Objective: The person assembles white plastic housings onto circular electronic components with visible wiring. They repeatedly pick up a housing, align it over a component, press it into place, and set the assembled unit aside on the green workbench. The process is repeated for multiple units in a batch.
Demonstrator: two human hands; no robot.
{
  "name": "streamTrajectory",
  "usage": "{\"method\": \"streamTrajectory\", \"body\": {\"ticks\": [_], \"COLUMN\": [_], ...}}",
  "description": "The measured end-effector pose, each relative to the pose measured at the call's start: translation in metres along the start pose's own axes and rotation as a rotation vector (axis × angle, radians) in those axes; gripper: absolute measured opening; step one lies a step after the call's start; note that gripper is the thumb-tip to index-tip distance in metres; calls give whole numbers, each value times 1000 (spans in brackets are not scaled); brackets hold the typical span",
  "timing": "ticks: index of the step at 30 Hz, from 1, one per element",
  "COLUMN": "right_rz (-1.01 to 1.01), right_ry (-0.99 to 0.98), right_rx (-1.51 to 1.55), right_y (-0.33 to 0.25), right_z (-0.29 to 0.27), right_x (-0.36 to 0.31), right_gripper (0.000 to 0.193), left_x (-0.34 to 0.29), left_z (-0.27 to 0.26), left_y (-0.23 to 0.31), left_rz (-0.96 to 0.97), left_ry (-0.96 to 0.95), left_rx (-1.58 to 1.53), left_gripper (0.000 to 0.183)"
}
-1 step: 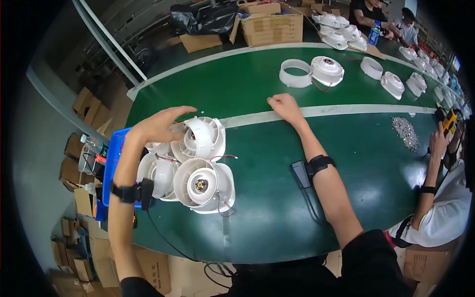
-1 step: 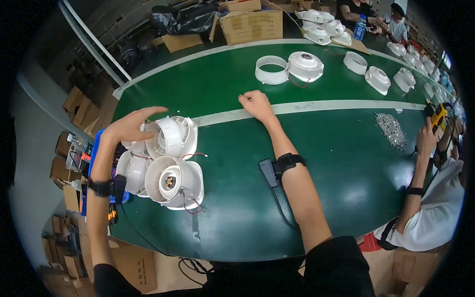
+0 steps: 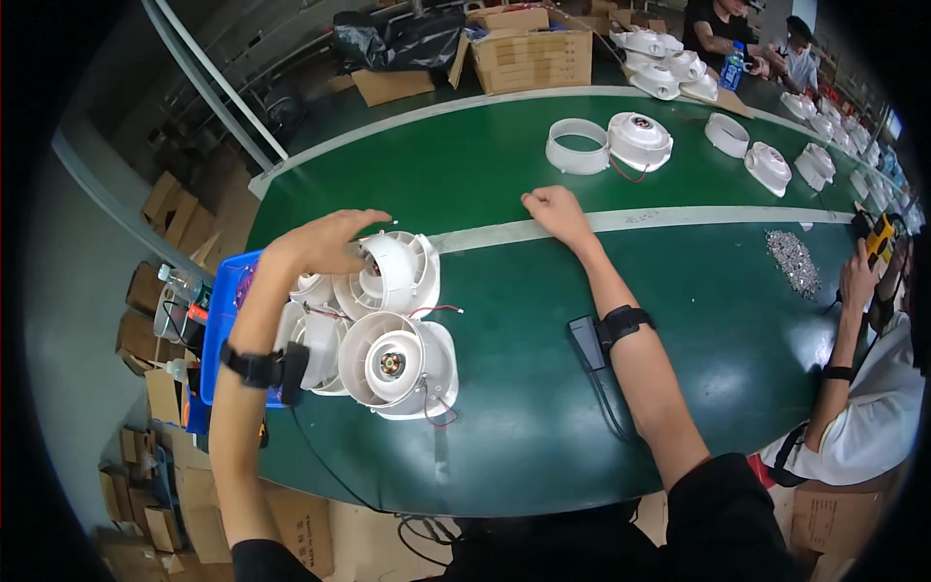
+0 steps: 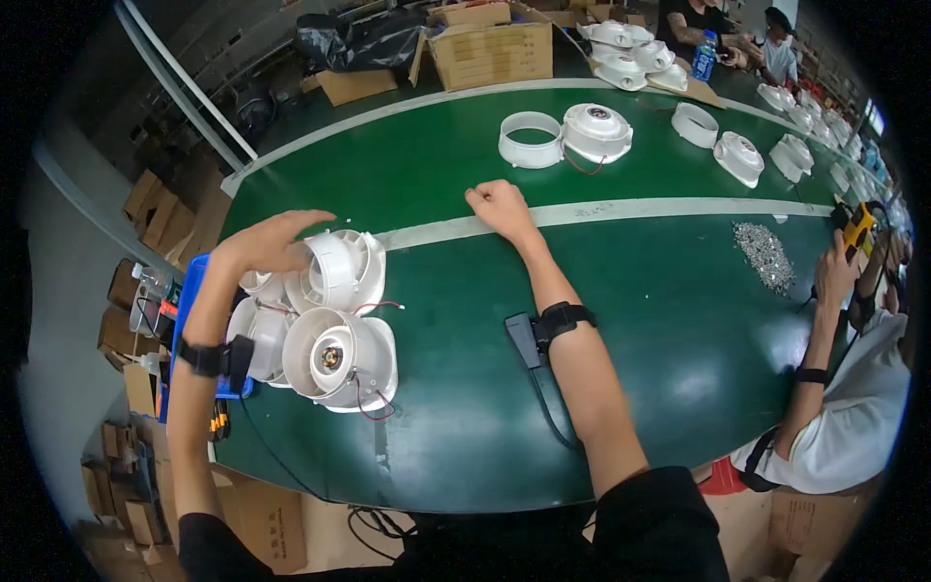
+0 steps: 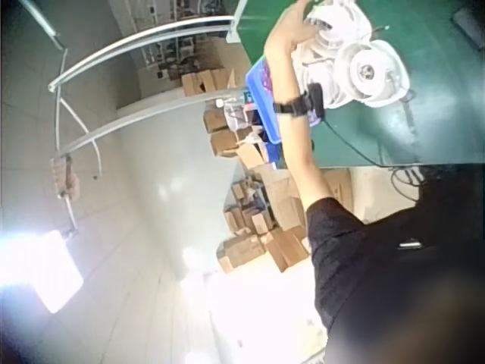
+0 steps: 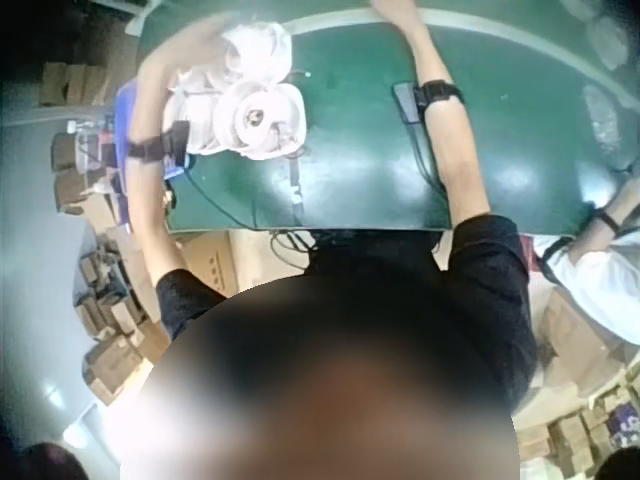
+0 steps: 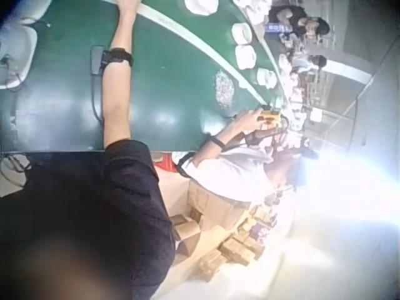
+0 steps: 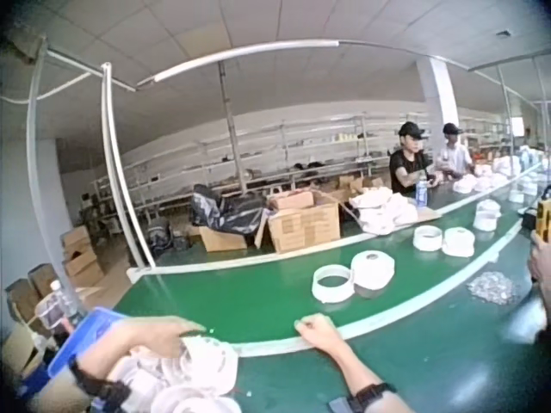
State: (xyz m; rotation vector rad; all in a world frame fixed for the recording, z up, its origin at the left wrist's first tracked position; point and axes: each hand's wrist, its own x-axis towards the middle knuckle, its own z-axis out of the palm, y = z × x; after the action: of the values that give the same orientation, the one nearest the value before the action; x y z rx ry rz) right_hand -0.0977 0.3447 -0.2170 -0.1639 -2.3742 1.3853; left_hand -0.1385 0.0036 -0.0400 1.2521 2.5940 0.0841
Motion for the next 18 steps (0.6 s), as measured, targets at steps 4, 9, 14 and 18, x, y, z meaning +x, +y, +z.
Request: {"method": "streamTrajectory", "body": {"ticks": [4,9,14,18], "right_rz": [-20,-66,186,-32], "right_ry": [5,48,-103,-76], "right_rx": [11,23,796,851], "right_y": [6,4,-25,-85], "right_z": [2,8,-14,-53], "right_x": [-2,2,6,4], "right_gripper": [36,33,37,39], "left_x": [55,83,107,109], "left_z": [16,22,22,27], "left_y": [-23,-38,-5,31], "left_rz": [-85,-132,-30,5], "left_ry": [-284,-423,-454,-397], "left_rx": [117,-28,-47,-235], "left_gripper": [68,64,63,56]}}
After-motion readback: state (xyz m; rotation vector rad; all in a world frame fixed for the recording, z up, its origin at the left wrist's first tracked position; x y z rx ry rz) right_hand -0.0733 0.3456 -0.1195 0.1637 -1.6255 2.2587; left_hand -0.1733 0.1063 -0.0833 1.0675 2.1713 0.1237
